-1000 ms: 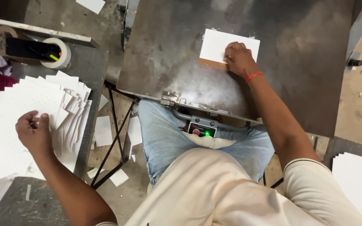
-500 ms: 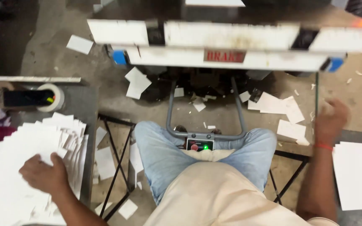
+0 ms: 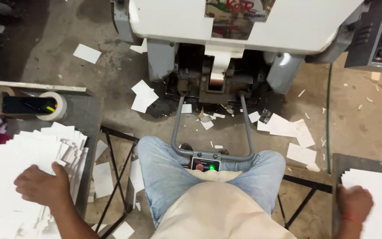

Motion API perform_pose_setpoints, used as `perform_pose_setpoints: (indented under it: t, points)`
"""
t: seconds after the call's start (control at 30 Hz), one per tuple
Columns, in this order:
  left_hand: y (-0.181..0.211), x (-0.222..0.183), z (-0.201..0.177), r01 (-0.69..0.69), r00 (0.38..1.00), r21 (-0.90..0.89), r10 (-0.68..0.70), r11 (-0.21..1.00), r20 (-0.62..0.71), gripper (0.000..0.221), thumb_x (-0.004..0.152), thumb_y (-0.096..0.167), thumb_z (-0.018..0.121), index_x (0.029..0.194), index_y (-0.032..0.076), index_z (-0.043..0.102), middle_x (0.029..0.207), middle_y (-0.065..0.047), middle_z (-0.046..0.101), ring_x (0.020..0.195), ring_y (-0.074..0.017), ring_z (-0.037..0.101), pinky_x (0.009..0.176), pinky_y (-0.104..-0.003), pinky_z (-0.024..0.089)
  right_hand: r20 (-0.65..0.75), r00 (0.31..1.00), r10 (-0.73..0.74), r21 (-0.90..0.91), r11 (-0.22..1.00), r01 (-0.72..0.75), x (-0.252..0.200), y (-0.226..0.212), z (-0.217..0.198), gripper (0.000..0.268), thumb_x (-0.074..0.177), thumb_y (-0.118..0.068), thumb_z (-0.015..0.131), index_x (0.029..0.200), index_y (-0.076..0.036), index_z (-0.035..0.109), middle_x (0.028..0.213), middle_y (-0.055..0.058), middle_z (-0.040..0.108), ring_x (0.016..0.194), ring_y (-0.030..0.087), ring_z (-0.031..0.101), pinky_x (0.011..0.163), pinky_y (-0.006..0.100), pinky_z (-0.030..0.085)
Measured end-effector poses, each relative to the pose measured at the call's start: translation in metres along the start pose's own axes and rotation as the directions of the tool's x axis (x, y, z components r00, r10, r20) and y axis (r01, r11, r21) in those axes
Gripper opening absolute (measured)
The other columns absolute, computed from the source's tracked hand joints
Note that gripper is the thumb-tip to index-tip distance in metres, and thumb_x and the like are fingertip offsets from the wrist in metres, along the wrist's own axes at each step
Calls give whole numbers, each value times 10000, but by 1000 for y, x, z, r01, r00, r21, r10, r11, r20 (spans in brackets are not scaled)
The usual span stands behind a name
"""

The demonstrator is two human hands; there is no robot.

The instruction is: Operating an industrial machine to press or process stacks of rectangular paper sheets.

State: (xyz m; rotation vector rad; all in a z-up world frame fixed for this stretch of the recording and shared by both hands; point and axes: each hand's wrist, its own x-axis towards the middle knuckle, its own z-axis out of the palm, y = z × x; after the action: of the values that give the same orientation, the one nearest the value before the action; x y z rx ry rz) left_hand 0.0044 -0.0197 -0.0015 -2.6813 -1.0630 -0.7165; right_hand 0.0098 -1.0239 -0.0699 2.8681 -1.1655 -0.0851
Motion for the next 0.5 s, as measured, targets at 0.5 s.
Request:
perform_pose_setpoints:
  t: [0.5]
  points:
    - [23,-10,-12,-37,999,93,38,995,-6,418,930,309,671,1129,-39,553,1270,-203,455,1158,-369,437,981,-516,382,-197,947,-255,-80,967,243,-9,21,-22,525,956,-542,774,1210,-84,752,948,173,750,932,335,715,878,408,556]
